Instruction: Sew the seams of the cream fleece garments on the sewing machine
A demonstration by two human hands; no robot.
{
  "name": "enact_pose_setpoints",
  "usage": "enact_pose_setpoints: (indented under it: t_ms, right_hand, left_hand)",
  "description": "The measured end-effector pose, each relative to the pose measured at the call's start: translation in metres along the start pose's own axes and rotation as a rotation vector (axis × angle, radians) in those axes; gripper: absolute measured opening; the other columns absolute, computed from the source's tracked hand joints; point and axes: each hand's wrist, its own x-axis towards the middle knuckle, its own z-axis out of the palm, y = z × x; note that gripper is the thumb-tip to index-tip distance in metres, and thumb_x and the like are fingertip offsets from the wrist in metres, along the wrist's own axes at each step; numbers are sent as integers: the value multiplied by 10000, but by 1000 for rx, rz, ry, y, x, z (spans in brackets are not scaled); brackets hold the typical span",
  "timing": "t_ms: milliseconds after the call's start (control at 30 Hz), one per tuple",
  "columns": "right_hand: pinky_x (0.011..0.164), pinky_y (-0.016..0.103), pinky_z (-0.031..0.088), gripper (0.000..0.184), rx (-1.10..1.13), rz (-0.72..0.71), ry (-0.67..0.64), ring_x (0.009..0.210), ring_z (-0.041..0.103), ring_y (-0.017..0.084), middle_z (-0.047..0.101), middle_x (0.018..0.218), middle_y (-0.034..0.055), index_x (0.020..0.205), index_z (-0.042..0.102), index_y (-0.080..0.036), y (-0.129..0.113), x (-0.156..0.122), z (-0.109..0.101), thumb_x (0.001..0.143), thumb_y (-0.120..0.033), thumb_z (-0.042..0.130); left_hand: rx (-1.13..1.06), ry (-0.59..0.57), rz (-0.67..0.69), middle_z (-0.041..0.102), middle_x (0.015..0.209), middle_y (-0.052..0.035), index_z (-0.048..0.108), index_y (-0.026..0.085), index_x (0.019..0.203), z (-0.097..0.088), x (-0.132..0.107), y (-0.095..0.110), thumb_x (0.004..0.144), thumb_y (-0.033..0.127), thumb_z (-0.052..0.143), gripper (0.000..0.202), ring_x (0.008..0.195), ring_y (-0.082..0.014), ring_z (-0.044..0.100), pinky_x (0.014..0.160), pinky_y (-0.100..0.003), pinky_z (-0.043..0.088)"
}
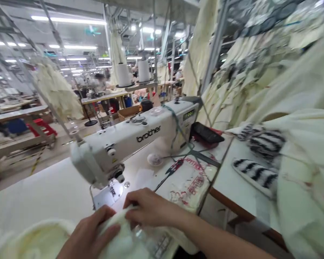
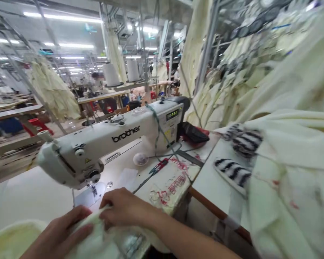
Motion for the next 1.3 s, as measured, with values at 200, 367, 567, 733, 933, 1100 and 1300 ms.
enact_pose_setpoints:
  t_ms: [200,367,567,733,933,1100,1300]
  right_hand:
    - [617,179,451,152,127,-49,-118,684,612,110,614,726,-27,886,610,-168,-5,-1,-8,767,-111,535]
    - [595,179,418,146,11,-78,-90,684,591,104,624,731,-42,844,629,-200,-7,1,-10,769,-132,523]
    - [631,208,431,101,-58,-64,-88,700,614,125,642,731,-35,822,592,-208,-4,3,-6,790,-174,503]
    - [614,215,414,86,-121,-79,-87,675,593,127,624,711,-34,835,572,-214,-4,5,-7,810,-207,490]
    - [567,216,376,102,-126,-82,-56,606,541,115,591,660,-39,821,579,-212,-2,6,-4,828,-258,488]
    - [557,217,360,86,-130,-83,-48,593,506,113,565,634,-43,825,562,-209,0,5,-3,826,-250,486]
    - [596,206,389,31,-104,-65,-71,618,562,108,606,660,-49,822,535,-210,-4,3,-4,817,-210,505]
  left_hand:
    - [-86,13,-40,683,832,-4,620,215,904,-21,2,33,814,385,570,199,766,-172,621,750,-272,486]
    - [-152,33,-46,688,861,2,619,207,936,-17,-2,36,849,349,557,178,787,-160,621,771,-276,470]
    - [-141,72,42,677,756,10,602,194,875,-14,-4,37,903,285,473,161,657,-126,606,670,-252,465]
    - [-84,188,85,655,853,-17,534,194,959,-10,-6,35,847,281,551,143,749,-158,615,692,-292,488]
    - [18,106,57,634,899,-14,539,204,847,-10,-4,35,797,282,632,132,831,-197,594,800,-377,453]
    - [-166,6,51,606,866,-10,493,195,911,-14,-3,37,876,260,501,74,809,-147,571,756,-273,439]
    - [-276,-7,-80,550,709,33,533,201,839,-20,-1,43,848,348,528,148,595,-105,452,597,-235,364]
